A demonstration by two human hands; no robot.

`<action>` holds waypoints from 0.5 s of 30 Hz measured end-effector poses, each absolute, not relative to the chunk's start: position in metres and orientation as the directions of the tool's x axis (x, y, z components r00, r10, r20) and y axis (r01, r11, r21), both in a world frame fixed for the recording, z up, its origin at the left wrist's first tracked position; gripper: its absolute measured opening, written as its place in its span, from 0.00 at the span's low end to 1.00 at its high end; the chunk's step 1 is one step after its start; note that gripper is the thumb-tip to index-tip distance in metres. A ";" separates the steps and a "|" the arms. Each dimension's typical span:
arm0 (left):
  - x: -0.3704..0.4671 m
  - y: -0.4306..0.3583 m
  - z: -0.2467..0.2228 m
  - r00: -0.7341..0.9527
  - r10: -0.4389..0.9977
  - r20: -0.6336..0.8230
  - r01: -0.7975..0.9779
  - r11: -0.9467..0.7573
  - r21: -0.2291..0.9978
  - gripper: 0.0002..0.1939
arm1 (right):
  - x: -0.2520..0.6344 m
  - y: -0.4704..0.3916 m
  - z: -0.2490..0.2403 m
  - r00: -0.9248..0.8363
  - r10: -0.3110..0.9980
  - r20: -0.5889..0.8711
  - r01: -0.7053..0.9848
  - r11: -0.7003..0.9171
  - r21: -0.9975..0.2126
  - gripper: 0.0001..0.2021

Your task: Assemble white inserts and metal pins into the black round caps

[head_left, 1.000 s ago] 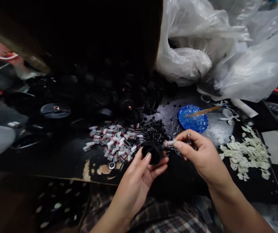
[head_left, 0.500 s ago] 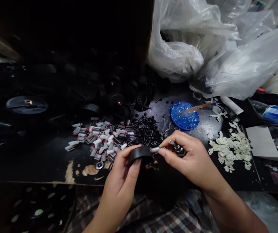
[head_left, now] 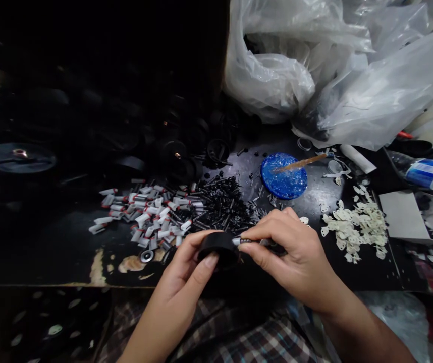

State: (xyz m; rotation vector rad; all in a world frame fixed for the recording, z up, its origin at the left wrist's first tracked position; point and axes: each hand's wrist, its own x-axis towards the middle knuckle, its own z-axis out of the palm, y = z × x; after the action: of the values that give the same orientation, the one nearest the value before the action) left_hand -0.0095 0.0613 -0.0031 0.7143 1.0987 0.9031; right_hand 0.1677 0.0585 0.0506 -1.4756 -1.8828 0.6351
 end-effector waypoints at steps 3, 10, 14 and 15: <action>-0.009 0.061 0.000 0.209 0.850 -0.484 -0.314 0.527 0.790 0.10 | 0.173 0.058 0.050 -0.161 0.983 0.087 0.568 0.164 -0.807 0.07; -0.027 0.051 -0.007 0.339 0.814 -0.473 -0.152 0.543 0.826 0.11 | 0.180 0.055 0.041 -0.365 0.878 -0.311 0.222 -0.242 -0.944 0.10; -0.031 0.047 -0.007 0.399 0.796 -0.454 -0.059 0.517 0.854 0.10 | 0.178 0.049 0.035 -0.343 0.861 -0.376 0.239 -0.307 -0.921 0.10; -0.030 0.047 -0.007 0.393 0.794 -0.465 -0.068 0.529 0.846 0.11 | 0.177 0.048 0.034 -0.345 0.858 -0.380 0.251 -0.306 -0.918 0.09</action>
State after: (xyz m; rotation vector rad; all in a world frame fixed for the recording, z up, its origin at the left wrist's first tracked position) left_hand -0.0303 0.0466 -0.0073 0.8515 1.0264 0.6397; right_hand 0.1766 0.0484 0.0337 -1.4124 -1.4629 1.6951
